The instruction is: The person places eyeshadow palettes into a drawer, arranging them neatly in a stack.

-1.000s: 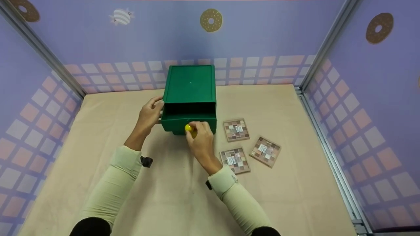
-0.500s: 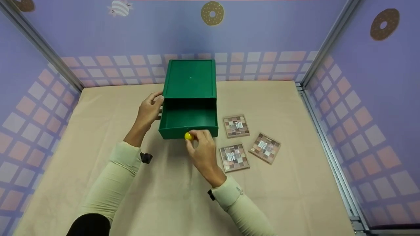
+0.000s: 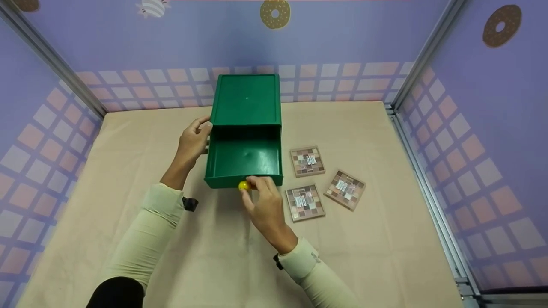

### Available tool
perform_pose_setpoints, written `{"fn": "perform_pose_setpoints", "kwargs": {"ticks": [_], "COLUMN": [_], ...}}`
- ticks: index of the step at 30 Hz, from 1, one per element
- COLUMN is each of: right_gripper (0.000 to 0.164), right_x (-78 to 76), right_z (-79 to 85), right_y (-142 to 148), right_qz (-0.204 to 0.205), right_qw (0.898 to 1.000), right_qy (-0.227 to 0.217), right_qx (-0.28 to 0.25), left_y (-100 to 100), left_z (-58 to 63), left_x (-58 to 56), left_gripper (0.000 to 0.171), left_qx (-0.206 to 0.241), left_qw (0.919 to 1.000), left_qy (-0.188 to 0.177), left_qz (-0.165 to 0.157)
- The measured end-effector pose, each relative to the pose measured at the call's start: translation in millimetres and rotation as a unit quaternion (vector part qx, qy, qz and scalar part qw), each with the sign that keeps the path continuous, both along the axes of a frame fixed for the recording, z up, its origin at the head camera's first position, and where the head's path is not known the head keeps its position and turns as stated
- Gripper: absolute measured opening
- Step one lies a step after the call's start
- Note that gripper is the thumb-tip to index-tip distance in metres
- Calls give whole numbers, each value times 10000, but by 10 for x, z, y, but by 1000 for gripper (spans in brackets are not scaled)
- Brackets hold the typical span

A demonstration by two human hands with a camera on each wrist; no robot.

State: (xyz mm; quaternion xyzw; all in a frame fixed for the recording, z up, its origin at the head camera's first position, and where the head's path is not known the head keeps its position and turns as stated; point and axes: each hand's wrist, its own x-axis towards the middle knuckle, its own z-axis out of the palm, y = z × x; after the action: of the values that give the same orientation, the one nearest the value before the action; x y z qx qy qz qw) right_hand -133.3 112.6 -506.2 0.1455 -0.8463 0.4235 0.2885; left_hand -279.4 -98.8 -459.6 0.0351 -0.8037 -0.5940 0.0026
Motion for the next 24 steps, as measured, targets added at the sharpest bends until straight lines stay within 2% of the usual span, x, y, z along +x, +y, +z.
{"fn": "perform_pose_setpoints", "kwargs": {"ticks": [5,10,14,17,19,20,22,24], "right_gripper": [18,12,11,16,30,39,59,74], "right_x": [-20,-113,-208,-251,-271,-274,-271,-257], "right_z": [96,170,135,65,2,-35,-118,-206], "right_y": [197,450,634,765,850,886,944,980], "right_qz": [-238,-850,-1420,-1617,-1590,-1508,-1279,-1034], "right_qw": [9988,9911,9842,9829,9797,9744,9536,9255], "right_qy": [261,457,219,-453,-1204,-1665,-2588,-3329], "right_qx": [-354,-921,-1039,-753,-223,114,853,1482], "left_y": [-3,-8,-7,-5,-5,-7,-9,-11], "left_z": [-19,-12,0,2,1,0,1,-3], "left_x": [-5,-8,-14,-12,-10,-9,-5,-5], "left_gripper": [44,43,43,44,44,44,44,44], "left_qx": [-47,-1,-9,-6,-4,-25,-71,-100], "left_qw": [10000,10000,10000,10000,10000,10000,10000,9999], "left_qy": [20,38,32,14,1,-2,1,6], "left_qz": [23,-5,-35,-57,-59,-54,-38,-16]}}
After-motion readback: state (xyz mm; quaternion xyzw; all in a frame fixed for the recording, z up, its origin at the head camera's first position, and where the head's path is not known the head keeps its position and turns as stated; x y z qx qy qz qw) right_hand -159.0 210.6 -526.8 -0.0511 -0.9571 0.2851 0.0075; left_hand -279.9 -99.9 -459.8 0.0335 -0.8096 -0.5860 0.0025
